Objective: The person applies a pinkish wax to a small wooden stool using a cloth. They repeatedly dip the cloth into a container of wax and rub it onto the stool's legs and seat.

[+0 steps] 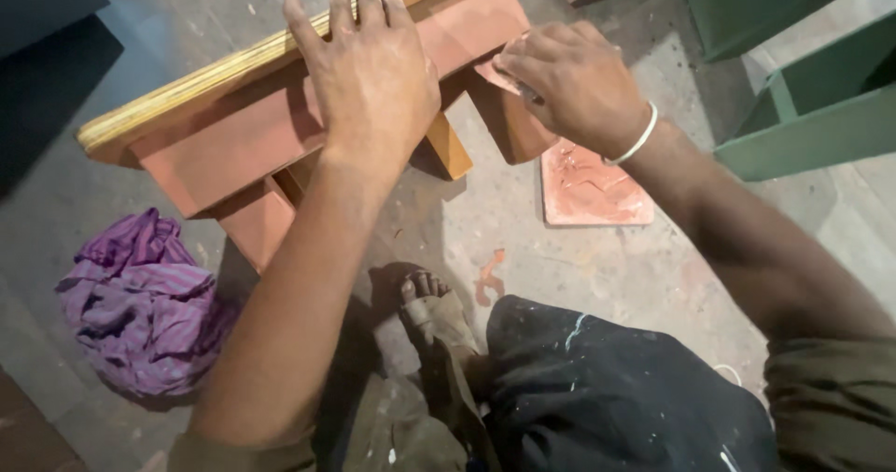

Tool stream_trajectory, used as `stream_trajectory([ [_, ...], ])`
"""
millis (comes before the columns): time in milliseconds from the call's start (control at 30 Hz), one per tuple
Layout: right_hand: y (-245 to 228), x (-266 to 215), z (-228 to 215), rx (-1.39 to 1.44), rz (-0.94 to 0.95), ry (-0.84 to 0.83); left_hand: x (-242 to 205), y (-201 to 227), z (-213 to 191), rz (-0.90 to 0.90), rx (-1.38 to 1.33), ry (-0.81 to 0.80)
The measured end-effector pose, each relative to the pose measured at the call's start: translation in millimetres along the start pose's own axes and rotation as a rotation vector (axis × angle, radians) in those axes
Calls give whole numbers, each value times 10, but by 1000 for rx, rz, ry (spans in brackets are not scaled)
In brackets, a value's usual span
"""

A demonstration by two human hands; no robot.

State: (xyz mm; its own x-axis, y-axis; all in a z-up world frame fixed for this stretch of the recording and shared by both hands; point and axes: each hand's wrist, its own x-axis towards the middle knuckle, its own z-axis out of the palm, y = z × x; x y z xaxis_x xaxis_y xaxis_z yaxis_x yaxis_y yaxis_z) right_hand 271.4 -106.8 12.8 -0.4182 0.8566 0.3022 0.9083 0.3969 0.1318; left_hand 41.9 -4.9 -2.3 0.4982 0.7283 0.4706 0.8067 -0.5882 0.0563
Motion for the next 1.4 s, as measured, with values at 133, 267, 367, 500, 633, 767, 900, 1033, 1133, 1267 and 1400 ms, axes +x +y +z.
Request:
stream_trajectory([
  [133, -213, -133, -125, 60, 68, -162, -25, -21, -29, -25, -89, -51],
  [267, -502, -540, -373, -44, -6, -114, -8, -78, -79, -24, -126, -36],
  [367, -448, -1056, -305, 206, 174, -53, -67, -34, -122, 26, -84, 11],
  [500, 64, -1774, 316, 961, 838, 126, -209, -36, -100, 91, 13, -133],
  [633, 683, -2716, 1455, 897, 1240, 180, -312, -108, 134, 85, -116, -136],
  [767, 925, -3404, 2516, 172, 1019, 63, -406, -212, 339, 146, 235, -215],
  [900, 457, -3562, 3010, -213, 950, -67, -438, -285, 324, 197, 318, -150],
  [1033, 116, -3486, 2738, -150, 800, -525, -503, -378, 145, 136, -78, -235],
  [1133, 406, -3191, 2445, -6, 795, -407, -491, -332, 113, 210, 92, -170],
  [1267, 677, -2639, 2700, 223, 849, -204, -504, -363, 107, 251, 217, -184],
  [1400, 504, -2576, 3000, 98, 848, -139, -542, -484, 14, 215, 132, -252],
])
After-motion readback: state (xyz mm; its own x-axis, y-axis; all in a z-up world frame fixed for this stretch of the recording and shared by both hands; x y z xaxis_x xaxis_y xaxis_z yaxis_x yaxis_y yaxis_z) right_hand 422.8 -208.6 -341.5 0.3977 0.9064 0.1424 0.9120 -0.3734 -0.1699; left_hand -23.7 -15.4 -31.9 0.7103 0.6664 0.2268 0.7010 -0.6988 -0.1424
